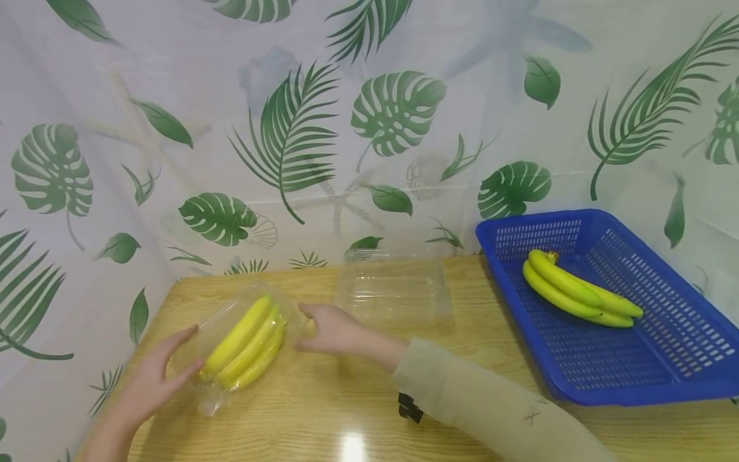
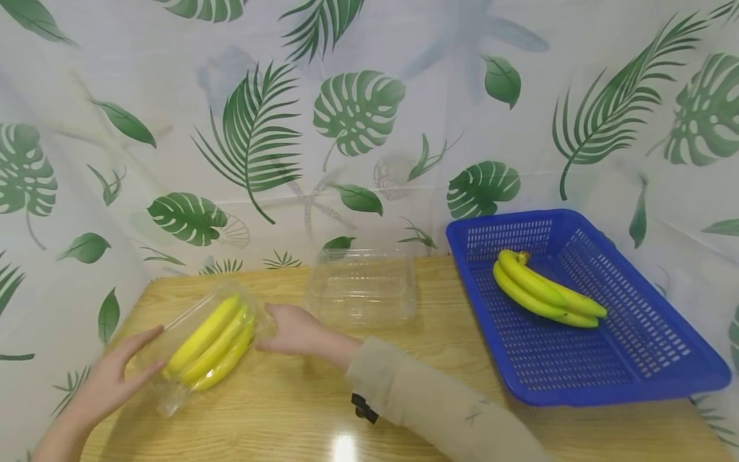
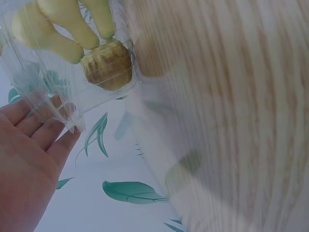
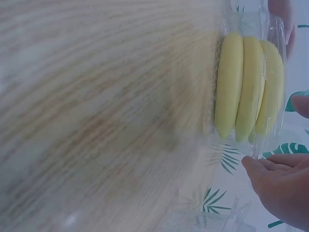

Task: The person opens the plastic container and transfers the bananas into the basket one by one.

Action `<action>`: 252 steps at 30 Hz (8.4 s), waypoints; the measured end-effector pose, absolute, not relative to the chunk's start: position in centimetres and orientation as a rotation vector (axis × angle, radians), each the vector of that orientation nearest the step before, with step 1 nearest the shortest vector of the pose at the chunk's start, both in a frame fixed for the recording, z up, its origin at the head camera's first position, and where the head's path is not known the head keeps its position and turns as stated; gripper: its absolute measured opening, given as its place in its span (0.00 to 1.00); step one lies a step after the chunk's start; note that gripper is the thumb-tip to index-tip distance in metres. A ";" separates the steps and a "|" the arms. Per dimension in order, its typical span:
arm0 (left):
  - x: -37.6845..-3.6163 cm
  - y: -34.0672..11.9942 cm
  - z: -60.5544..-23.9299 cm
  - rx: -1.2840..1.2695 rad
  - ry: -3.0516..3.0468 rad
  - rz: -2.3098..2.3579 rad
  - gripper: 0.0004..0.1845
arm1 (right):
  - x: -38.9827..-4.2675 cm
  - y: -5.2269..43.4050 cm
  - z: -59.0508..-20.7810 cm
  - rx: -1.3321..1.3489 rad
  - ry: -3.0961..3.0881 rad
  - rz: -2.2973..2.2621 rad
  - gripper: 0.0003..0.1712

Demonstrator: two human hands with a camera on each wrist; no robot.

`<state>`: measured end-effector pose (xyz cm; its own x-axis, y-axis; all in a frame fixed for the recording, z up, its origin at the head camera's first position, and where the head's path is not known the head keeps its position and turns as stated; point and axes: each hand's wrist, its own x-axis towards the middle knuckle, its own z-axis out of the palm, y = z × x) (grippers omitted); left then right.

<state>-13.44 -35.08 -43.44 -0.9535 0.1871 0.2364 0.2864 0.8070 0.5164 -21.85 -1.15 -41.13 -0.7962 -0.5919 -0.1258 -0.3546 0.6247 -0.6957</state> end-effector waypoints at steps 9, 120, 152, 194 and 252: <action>-13.0 -34.4 -43.0 -0.392 -2.840 -0.848 0.35 | -20.5 0.4 -41.1 -0.740 2.429 -1.120 0.44; -13.9 -22.3 -42.4 -1.059 -2.840 -0.736 0.45 | -10.2 17.8 -43.1 -0.723 2.145 -1.591 0.28; -17.3 -16.5 -41.9 -1.242 -2.824 -0.579 0.42 | -9.3 22.9 -42.3 -0.368 2.163 -1.616 0.32; -19.5 -12.9 -41.3 -1.351 -2.792 -0.270 0.36 | -8.9 26.2 -44.7 -0.219 1.846 -1.897 0.37; -15.4 -3.7 -38.2 -1.674 -2.266 0.137 0.29 | -8.2 27.9 -47.3 -0.142 0.741 -2.223 0.27</action>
